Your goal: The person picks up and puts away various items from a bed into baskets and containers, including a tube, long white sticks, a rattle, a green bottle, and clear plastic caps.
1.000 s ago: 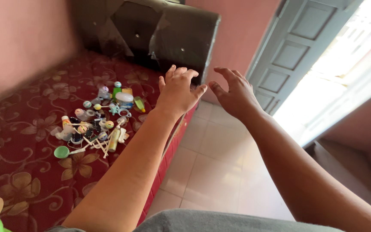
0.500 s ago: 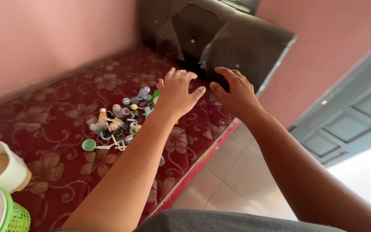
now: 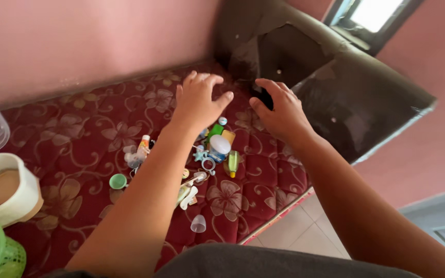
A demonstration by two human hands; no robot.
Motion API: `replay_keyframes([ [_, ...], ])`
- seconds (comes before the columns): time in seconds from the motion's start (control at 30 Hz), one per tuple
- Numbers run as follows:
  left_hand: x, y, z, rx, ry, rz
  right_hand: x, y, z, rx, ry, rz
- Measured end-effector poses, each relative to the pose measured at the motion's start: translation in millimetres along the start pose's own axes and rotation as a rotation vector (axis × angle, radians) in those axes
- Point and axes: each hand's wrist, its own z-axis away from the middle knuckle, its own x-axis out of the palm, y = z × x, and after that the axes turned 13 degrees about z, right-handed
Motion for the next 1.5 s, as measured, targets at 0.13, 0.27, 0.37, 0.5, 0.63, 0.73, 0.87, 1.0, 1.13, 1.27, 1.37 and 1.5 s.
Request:
replay_keyframes([
  [0.13, -10.1, -23.4, -19.4, -0.073, 0.057, -0.033, 25.6, -0.7, -32.4, -0.085, -0.027, -0.028],
  [0.27, -16.9, -50.2, -19.8, -0.144, 0.089, -0.092, 54.2, -2.0, -60.8, -0.168, -0.089, -0.069],
  [0.37, -20.4, -66.6, -15.7, -0.212, 0.144, -0.135, 75.1, -4.7, -80.0, -0.235, -0.153, -0.131],
  [0.5, -23.6, -77.8, -7.4, -0.302, 0.224, -0.180, 97.7, -11.4, -102.9, -0.279, -0.280, -0.223],
  [0.63, -23.2, -80.4, -3.1, -0.429, 0.257, -0.235, 116.8, -10.3, -126.0, -0.364, -0.364, -0.261],
  [0.73, -19.0, -80.8, -0.6, -0.477, 0.311, -0.261, 137.7, -6.3, -142.9, -0.461, -0.335, -0.249],
  [0.87, -12.4, -79.6, 10.5, -0.563, 0.333, -0.279, 164.2, 2.2, -154.0, -0.610, -0.296, -0.268],
  [1.0, -10.0, -84.0, 20.1, -0.649, 0.342, -0.306, 184.8, 4.6, -155.0, -0.619, -0.378, -0.290],
  [1.13, -2.4, -101.5, 32.3, -0.712, 0.317, -0.283, 214.0, 7.4, -151.1, -0.590, -0.472, -0.194],
  [1.27, 18.1, -138.9, 51.1, -0.719, 0.283, -0.255, 256.6, 21.4, -139.9, -0.602, -0.582, -0.168],
  [1.37, 37.7, -176.9, 73.2, -0.715, 0.279, -0.252, 294.8, 31.8, -128.6, -0.557, -0.651, -0.131],
  [1.5, 73.9, -227.5, 101.3, -0.812, 0.257, -0.225, 343.8, 45.3, -109.1, -0.583, -0.631, -0.139],
])
